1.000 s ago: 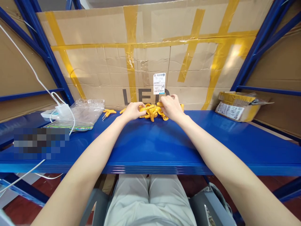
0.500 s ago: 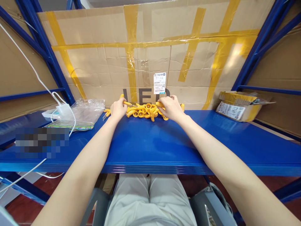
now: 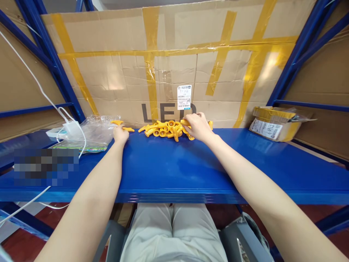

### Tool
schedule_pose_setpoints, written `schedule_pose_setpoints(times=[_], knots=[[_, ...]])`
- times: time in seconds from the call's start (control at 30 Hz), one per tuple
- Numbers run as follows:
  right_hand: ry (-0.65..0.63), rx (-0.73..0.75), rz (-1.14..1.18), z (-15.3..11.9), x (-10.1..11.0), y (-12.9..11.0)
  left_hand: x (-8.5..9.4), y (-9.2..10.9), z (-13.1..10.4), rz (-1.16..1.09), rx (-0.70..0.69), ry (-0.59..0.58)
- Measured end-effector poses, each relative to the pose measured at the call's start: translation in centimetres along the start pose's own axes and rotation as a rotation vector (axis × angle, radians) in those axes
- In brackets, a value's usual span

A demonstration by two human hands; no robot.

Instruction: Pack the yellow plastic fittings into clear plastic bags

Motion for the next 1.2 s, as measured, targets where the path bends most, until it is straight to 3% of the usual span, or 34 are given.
schedule_pose_setpoints(times=[0.1, 0.4, 0.57, 0.77, 0.87, 0.97, 1.1, 1.2], knots=[[-0.013, -0.009, -0.003, 0.0, 0.0, 0.0, 0.0, -0.6, -0.4, 0.103, 0.131, 0.027], [-0.05, -0.039, 0.003, 0.0, -0.3, 0.2, -2.1, 0.3, -0.6, 0.252, 0.087, -0.144], [-0.044, -0.037, 0.007, 0.0, -0.4, 0.2, -3.9, -0.6, -0.7, 0.302, 0.084, -0.248], [-0.019, -0.086, 0.023, 0.0, -0.4, 0.8, -4.7, -1.4, -0.5, 0.28, 0.104, -0.26], [0.039, -0.243, 0.06, -0.6, -0.2, 3.5, -4.7, -0.8, -0.3, 0.287, 0.044, -0.245], [0.063, -0.527, 0.095, -2.7, -0.6, 8.4, -4.4, 0.0, -0.2, 0.263, 0.003, -0.223], [-0.063, -0.937, 0.151, -7.9, -2.9, 14.8, -4.1, 1.6, -0.3, 0.216, -0.044, -0.209], [-0.149, -1.107, 0.187, -11.4, -4.6, 17.3, -4.0, 3.4, -0.6, 0.212, -0.107, -0.207]])
Point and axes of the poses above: each hand's wrist, its own z-axis towards the middle knuckle, its own x-axis out of the back of the hand, y = z × x, the point moved 10 cm from there along z, towards the middle knuckle, and after that the axes turned 5 degrees about x, right-handed, at the moved point
